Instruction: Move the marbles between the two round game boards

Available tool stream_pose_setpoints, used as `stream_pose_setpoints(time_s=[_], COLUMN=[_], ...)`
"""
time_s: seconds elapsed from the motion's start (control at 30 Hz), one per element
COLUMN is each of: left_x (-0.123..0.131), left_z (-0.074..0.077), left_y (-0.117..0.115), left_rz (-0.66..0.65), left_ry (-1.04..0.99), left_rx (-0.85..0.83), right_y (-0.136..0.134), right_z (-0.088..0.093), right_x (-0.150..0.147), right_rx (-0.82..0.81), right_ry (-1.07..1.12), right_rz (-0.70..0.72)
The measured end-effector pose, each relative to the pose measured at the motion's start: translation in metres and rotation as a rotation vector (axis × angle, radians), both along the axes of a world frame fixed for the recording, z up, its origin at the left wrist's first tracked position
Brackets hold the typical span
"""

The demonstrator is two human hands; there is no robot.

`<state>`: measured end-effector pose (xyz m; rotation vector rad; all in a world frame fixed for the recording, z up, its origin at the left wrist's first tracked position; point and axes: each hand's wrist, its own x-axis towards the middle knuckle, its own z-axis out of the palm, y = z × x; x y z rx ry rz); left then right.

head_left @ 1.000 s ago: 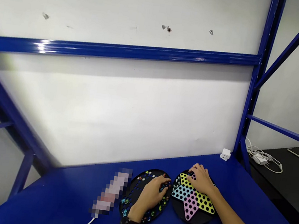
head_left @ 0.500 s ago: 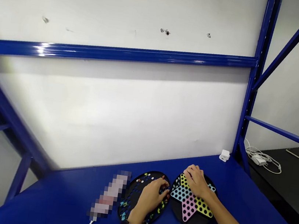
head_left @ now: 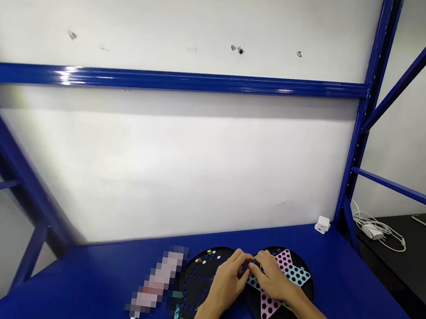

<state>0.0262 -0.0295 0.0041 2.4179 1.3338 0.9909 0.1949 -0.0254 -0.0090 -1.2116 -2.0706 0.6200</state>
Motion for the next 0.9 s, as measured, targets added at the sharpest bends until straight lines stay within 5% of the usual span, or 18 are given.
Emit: stream_pose_setpoints(time_s=[0.2, 0.37, 0.6, 0.9], left_x=[0.003, -0.004, -0.005, 0.03], left_z=[-0.007, -0.001, 0.002, 0.008], left_y=[0.004, 0.004, -0.001, -0.016], left_rz=[-0.014, 0.045, 0.06, -0.234], left_ry=[-0.017, -0.045, 0.031, 0.203], left_rx=[0.042, 0.024, -0.039, -0.191], right_y=[0.009, 0.028, 0.028, 0.034], right_z=[-0.008, -0.011, -0.017, -0.015], right_x=[0.002, 0.029, 0.039, 0.044], right_rx=[0.025, 0.057, 0.14, 0.113], right_ry=[0.044, -0.096, -0.3, -0.316], right_rz=[0.049, -0.149, -0.253, -0.369])
